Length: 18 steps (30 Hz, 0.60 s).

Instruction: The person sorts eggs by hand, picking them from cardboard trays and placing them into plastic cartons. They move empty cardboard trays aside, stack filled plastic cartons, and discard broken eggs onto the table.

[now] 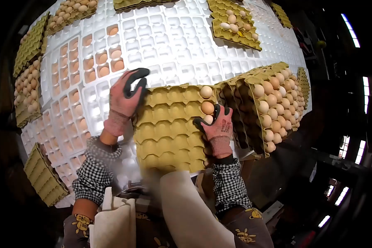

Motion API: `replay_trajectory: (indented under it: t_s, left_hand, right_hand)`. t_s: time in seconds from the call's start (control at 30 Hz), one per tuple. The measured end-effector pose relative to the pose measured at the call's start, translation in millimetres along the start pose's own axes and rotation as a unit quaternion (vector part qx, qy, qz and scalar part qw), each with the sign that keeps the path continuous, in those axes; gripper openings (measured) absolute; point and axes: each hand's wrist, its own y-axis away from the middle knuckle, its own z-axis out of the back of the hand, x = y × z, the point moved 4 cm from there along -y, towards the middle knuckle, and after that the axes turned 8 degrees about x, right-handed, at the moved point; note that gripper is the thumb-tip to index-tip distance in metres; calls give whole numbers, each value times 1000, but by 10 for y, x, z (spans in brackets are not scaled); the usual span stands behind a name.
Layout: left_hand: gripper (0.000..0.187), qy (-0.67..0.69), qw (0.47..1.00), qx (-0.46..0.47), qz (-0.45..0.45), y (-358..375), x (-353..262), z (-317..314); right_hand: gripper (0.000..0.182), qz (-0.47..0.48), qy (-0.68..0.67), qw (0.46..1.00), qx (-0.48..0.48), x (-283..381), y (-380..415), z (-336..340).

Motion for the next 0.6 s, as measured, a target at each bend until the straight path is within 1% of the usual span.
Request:
replay_trajectory:
  t_s: [0.03, 0.07, 0.1, 0.13, 0.17, 0.2, 0.23, 0.27, 0.3, 0.33, 0.37, 0.4, 0.43, 0.47, 0.5, 0.53, 0.57, 0.6]
  left_hand:
    - [31, 19, 999, 34, -18, -59, -221, -241]
    - [31, 37, 996, 72, -34, -93, -401, -457]
    - [33, 48, 992, 111, -38, -145, -461, -677]
    - [37, 59, 986, 149, -43, -218, -462, -903]
    - [43, -35, 988, 144, -53, -267, -497, -1104]
    - [50, -126, 981, 139, -59, -283, -487, -1308]
    - [57, -274, 943, 144, -125, -284, -375, -1568]
    - [49, -319, 919, 208, -103, -267, -142, -1792]
    - [45, -273, 935, 208, -84, -331, -106, -1810]
    - [41, -230, 949, 205, -67, -405, -68, -1787]
    - [31, -142, 974, 165, -60, -430, -42, -1739]
    - [26, -16, 990, 140, -4, -429, -43, -1668]
    - [25, 100, 987, 121, 38, -467, -9, -1576]
    - [23, 215, 968, 101, 79, -520, 15, -1507]
    - [23, 266, 951, 124, 94, -529, -93, -1445]
    - [23, 315, 933, 141, 105, -546, -165, -1391]
    - [27, 158, 966, 202, 38, -513, -228, -1437]
    - [39, -64, 960, 268, -52, -445, -453, -1496]
  right_hand:
    - [84, 17, -40, 999, -9, 26, 4, 69]
    - [84, 15, -51, 999, -9, -110, -23, -20]
    - [72, 97, -182, 978, -46, -300, -67, -132]
    - [59, 177, -305, 932, -85, -431, -74, -155]
    - [40, 167, -584, 794, -23, -489, -5, -68]
    - [34, 89, -728, 679, 31, -660, 94, -81]
    - [31, 75, -790, 602, 83, -698, 190, -4]
    - [30, 61, -843, 518, 132, -752, 268, 54]
    - [32, 94, -790, 584, 162, -989, 199, -134]
    - [34, 42, -674, 713, 190, -1127, 153, -161]
    - [46, 103, -454, 880, 99, -1138, 165, -201]
    - [59, 150, -194, 970, 5, -855, 315, -157]
    - [49, 88, -158, 983, 17, -469, 550, 144]
    - [45, 104, -126, 986, -27, -422, 569, 79]
    - [48, 133, -264, 955, -7, -568, 543, -26]
    - [52, 167, -395, 903, 12, -627, 502, 14]
    - [39, 118, -577, 807, 50, -735, 565, 19]
    - [39, 90, -734, 659, 136, -920, 599, -78]
